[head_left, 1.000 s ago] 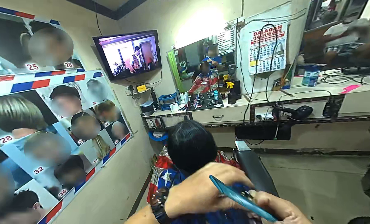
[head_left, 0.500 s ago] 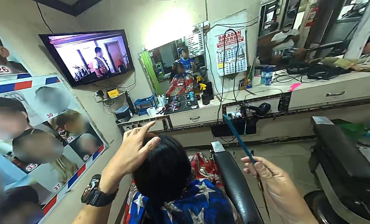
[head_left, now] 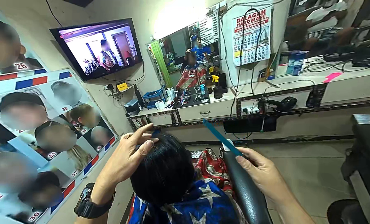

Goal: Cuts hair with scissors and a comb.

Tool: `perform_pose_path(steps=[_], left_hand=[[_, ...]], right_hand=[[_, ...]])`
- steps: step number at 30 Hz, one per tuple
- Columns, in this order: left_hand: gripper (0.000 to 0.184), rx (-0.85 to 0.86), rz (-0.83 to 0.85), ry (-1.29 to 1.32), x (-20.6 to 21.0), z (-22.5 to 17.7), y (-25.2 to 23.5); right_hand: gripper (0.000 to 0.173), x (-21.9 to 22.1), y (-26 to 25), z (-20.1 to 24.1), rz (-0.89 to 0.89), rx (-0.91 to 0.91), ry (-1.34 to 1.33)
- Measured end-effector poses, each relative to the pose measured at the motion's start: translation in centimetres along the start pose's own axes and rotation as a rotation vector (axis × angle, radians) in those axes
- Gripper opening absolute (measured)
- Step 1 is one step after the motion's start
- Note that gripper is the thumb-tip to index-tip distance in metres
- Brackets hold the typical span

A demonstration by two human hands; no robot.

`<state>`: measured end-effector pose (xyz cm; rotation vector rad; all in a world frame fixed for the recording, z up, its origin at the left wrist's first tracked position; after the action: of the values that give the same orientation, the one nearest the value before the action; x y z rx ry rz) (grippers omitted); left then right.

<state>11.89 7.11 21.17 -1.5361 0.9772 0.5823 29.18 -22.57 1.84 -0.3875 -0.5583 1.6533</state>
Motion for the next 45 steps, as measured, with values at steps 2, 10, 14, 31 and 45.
perform_pose_path(steps=[2,10,14,31,45], left_hand=[[0.075,0.025,-0.003,0.013,-0.1,-0.3,0.1],[0.071,0.101,0.028,0.015,-0.7,-1.3,0.6],[0.075,0.141,0.086,0.146,-1.6,-1.1,-0.4],[0.104,-0.149,0.775,0.279,3.0,3.8,-5.7],[0.016,0.034,0.933,0.372,7.1,-2.4,-7.4]], right_hand=[[0.045,1.5,-1.1,0.0,0.01,-0.034,0.112],[0.037,10.0,-5.0,0.2,0.187,-0.051,0.276],[0.037,11.8,-5.4,0.3,0.222,-0.067,0.276],[0.036,10.5,-2.5,3.2,0.282,-0.1,0.101],[0.028,7.3,-3.4,5.8,0.382,0.101,-0.333]])
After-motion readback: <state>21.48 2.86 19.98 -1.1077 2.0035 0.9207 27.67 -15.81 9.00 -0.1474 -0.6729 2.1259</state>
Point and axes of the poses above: each hand's wrist, its own y-axis away from the middle knuckle, its own x-axis out of the palm, z = x × y, the point moved 6 cm from there along -y, towards the middle knuckle, and after that the axes turned 5 degrees about -z, right-handed, at the moved point
